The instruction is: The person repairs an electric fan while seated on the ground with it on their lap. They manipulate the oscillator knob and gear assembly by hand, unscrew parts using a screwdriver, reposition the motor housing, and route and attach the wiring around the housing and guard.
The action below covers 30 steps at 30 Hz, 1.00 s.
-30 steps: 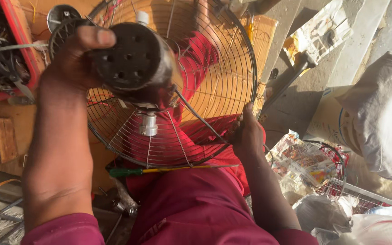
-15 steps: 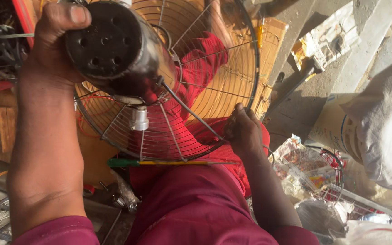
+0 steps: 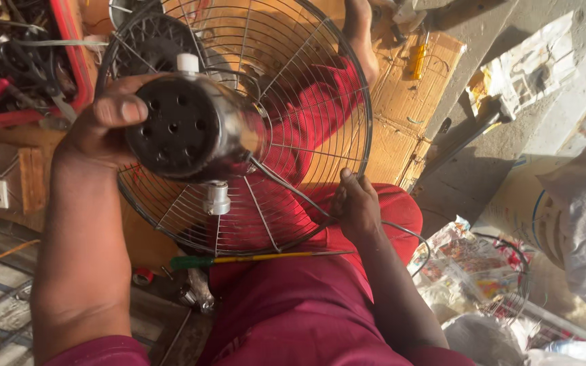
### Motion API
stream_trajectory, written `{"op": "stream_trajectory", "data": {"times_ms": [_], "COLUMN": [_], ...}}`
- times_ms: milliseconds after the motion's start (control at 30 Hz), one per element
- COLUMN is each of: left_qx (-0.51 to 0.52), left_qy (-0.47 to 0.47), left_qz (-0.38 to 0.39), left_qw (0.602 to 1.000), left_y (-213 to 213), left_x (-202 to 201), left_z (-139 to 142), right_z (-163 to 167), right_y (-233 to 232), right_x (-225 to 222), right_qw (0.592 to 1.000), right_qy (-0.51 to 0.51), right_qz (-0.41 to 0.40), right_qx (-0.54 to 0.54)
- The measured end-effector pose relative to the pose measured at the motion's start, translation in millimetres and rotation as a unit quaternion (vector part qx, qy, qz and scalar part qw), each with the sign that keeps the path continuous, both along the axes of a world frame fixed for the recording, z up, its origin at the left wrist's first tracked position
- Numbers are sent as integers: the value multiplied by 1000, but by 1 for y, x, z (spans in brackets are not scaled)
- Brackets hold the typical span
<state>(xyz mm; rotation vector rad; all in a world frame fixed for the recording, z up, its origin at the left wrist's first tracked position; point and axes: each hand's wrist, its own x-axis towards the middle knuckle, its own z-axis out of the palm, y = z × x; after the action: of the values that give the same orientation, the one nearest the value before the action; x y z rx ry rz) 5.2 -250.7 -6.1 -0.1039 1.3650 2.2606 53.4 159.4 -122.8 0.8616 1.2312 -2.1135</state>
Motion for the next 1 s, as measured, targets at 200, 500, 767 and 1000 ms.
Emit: {"op": "stream_trajectory", "data": {"times_ms": [200,500,767,1000], "left_qx": [-34,-106,-425,-602], "left_qy": [-17,23,162,248], "left_qz": [-18,92,62,-2], "left_qw": [999,990,889,759], "left_y": [20,52,104,144], "left_x": [-5,17,5,-27], "left_z": [19,60,97,94], "right_z": [-1,-16,-18,-33], "right_y": [2,3,13,16], "right_x": [1,1,-9,-23], "right_qw": [1000,999,980,976], "right_qy": [-26,-43,-54,-57], "right_qz": [7,22,182,210], "right_qx": [-8,-18,60,-17]}}
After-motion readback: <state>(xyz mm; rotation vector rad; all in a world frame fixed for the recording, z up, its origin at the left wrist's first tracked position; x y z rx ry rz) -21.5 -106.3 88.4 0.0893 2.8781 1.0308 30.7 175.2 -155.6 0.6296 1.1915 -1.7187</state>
